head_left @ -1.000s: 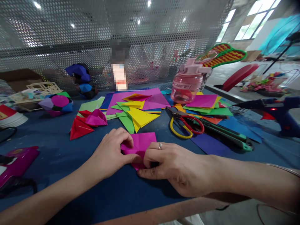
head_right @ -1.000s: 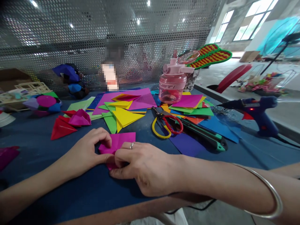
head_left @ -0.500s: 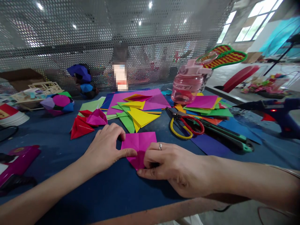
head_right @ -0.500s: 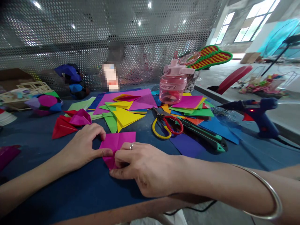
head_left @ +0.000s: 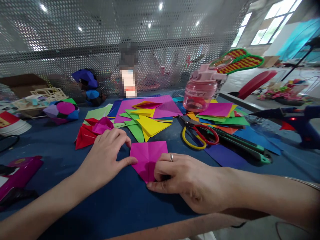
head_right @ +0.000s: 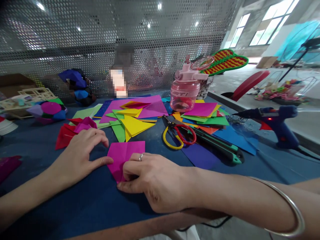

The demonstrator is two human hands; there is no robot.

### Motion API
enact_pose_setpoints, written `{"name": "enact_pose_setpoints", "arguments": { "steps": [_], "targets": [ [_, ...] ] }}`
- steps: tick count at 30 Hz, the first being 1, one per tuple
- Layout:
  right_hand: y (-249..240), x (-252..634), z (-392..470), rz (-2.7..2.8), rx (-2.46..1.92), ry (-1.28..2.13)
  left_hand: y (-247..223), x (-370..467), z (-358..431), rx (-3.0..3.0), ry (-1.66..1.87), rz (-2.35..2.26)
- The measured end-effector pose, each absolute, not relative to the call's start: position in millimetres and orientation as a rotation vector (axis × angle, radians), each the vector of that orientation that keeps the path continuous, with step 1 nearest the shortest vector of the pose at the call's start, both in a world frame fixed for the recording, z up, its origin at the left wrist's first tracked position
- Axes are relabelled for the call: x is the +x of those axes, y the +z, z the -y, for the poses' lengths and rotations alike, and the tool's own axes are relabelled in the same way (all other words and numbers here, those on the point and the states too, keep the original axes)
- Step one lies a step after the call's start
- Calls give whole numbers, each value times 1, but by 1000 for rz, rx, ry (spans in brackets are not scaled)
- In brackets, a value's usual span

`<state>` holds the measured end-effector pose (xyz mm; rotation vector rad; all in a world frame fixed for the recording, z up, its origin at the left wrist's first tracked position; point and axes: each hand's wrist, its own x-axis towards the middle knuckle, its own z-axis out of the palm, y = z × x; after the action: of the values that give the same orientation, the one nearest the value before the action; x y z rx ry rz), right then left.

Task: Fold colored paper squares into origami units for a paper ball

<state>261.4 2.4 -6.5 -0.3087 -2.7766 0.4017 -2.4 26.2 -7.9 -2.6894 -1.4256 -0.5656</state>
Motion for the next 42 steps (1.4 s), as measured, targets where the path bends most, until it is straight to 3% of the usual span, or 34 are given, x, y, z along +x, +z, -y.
{"name": "enact_pose_setpoints", "arguments": {
  "steps": [6,11,19,28,34,38,42],
  "targets": [
    [-7,260,-3,2796,-329,397,-8,21,9,-2943,-727,1305],
    [-6,260,-3,2799,-332,417,-10,22,1,-2967,-553,1618],
    [-5,259,-2,2752,-299,426,-3,16,-16,-2906,-332,1757],
    [-4,260,-2,2755,-309,398,-6,-7,-31,-2815,-499,1729],
    [-6,261,-3,2785,-309,368,-3,9,2,-2800,-911,1301],
    [-4,262,-5,2700,-258,325,-8,16,20,-3012,-797,922],
    [-2,267,-15,2423,-455,237,-14,13,24,-2948,-696,858]
  ]
}}
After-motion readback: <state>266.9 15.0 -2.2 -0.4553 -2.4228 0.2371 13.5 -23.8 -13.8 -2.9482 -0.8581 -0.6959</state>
